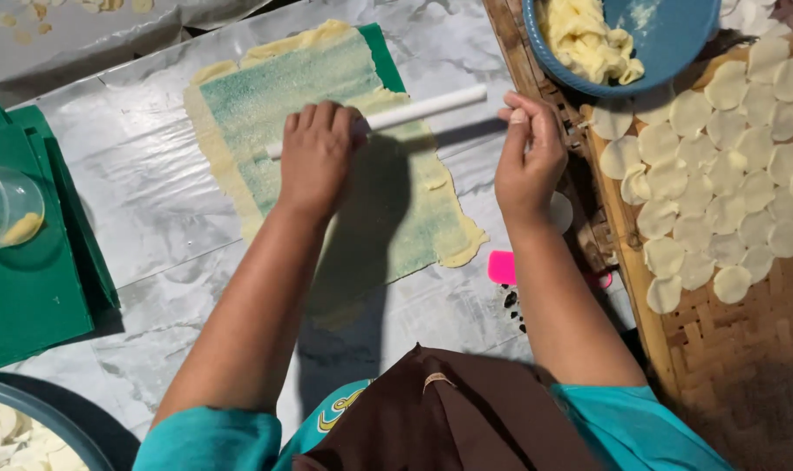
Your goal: Rolling out dough and cutting out small circular shapes to make chips.
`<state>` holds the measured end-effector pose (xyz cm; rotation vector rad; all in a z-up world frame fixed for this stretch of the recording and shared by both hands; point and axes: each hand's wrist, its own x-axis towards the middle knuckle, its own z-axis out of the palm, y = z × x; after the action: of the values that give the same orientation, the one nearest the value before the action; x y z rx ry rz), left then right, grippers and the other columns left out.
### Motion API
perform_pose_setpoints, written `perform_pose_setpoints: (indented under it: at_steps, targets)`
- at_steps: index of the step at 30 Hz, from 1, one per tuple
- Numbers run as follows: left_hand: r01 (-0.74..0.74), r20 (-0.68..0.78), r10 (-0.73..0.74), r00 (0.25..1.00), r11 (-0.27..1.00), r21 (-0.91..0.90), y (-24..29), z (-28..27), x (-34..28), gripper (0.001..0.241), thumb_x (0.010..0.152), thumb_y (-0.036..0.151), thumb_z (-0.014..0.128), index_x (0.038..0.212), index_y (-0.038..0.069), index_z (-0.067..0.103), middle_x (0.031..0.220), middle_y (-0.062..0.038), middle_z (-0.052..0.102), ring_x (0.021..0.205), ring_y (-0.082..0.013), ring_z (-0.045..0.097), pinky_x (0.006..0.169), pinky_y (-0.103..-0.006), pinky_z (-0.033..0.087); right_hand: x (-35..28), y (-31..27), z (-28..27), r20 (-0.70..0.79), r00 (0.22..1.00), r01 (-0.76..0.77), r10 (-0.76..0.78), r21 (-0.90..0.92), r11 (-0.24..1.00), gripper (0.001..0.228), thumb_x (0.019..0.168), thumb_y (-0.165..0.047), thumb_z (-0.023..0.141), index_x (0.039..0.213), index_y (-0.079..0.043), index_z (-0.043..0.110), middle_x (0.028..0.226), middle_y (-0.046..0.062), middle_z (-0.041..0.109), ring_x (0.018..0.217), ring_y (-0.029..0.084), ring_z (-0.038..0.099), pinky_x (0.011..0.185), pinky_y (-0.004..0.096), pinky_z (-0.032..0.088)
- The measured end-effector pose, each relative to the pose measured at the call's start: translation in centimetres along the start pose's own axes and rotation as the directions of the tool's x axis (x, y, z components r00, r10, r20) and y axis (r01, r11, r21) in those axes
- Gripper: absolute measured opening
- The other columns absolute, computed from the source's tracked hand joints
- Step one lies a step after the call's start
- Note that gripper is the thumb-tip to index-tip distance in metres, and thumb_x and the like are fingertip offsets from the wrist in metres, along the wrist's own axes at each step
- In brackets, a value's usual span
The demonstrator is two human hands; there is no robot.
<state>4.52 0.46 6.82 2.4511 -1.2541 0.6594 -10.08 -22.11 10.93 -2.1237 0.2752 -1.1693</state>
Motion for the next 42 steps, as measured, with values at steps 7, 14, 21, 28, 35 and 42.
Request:
perform_pose_setpoints:
  at_steps: [7, 14, 21, 28, 35, 42]
  targets:
    - [0.139, 0.119, -0.114, 0.986, 0.963, -0.229, 5.9, -0.5, -2.8, 0.017, 0.089, 0.022, 0.070, 0.102, 0.011, 0.069, 0.105, -0.008, 0.058, 0.093, -0.0273, 0.054, 0.085, -0.0382, 0.043, -2.6, 4.1, 6.2, 0.440, 0.885, -0.061, 0.154, -0.219, 0.974, 0.048, 0.114, -0.028, 0.044, 0.155, -0.006, 0.038, 0.158, 0.020, 0.043, 0.145, 0.037, 0.045, 0.119, 0.047, 0.039]
    - [0.423, 0.403, -0.375, 0.835, 0.906, -0.033, 6.1, 2.1, -3.5, 0.073, 0.108, 0.043, 0.039, 0.164, 0.000, 0.024, 0.171, -0.020, 0.006, 0.158, -0.0336, 0.001, 0.126, -0.0582, 0.000, -4.8, 1.8, 4.5, 0.667, 0.656, 0.209, 0.352, -0.609, 0.765, 0.068, 0.112, -0.043, 0.033, 0.166, -0.005, 0.015, 0.173, 0.012, 0.008, 0.160, 0.027, 0.007, 0.123, 0.060, -0.002]
    - [0.389, 0.577, -0.286, 0.765, 0.919, -0.061, 11.1, -3.3, -8.9, 0.069, 0.111, 0.040, 0.038, 0.166, 0.005, 0.018, 0.172, -0.021, 0.011, 0.160, -0.0362, 0.007, 0.128, -0.0497, 0.006, -10.0, -0.9, -1.5, 0.709, 0.658, 0.217, 0.252, -0.500, 0.839, 0.069, 0.112, -0.038, 0.041, 0.165, -0.002, 0.018, 0.172, 0.021, 0.011, 0.159, 0.034, 0.010, 0.126, 0.056, 0.004]
    - [0.494, 0.538, -0.410, 0.737, 0.870, -0.013, 8.6, -3.4, -4.7, 0.069, 0.114, 0.046, 0.029, 0.168, 0.009, 0.009, 0.174, -0.017, -0.002, 0.161, -0.0342, -0.005, 0.127, -0.0580, -0.008, -5.4, -0.1, 1.7, 0.697, 0.632, 0.085, 0.337, -0.495, 0.865, 0.060, 0.117, -0.038, 0.033, 0.169, -0.014, 0.016, 0.174, 0.010, 0.004, 0.161, 0.029, 0.005, 0.127, 0.064, 0.003]
    - [0.462, 0.558, -0.371, 0.743, 0.887, -0.025, 12.8, -3.4, -10.4, 0.073, 0.109, 0.048, 0.036, 0.166, 0.008, 0.015, 0.173, -0.018, 0.008, 0.160, -0.0349, 0.006, 0.126, -0.0591, 0.001, -10.4, -1.1, -1.8, 0.720, 0.647, 0.246, 0.252, -0.509, 0.825, 0.062, 0.111, -0.040, 0.039, 0.165, -0.012, 0.027, 0.173, 0.014, 0.014, 0.160, 0.031, 0.012, 0.124, 0.063, 0.002]
    - [0.351, 0.243, -0.317, 0.917, 0.930, -0.113, 15.4, -2.5, -16.4, 0.038, 0.102, 0.026, 0.050, 0.139, 0.025, 0.054, 0.127, -0.001, 0.056, 0.120, -0.0246, 0.055, 0.101, -0.0454, 0.040, -14.2, 0.2, -4.3, 0.662, 0.745, 0.253, 0.080, -0.391, 0.885, 0.052, 0.110, -0.034, 0.046, 0.156, -0.011, 0.046, 0.165, 0.010, 0.040, 0.154, 0.030, 0.030, 0.125, 0.057, 0.008]
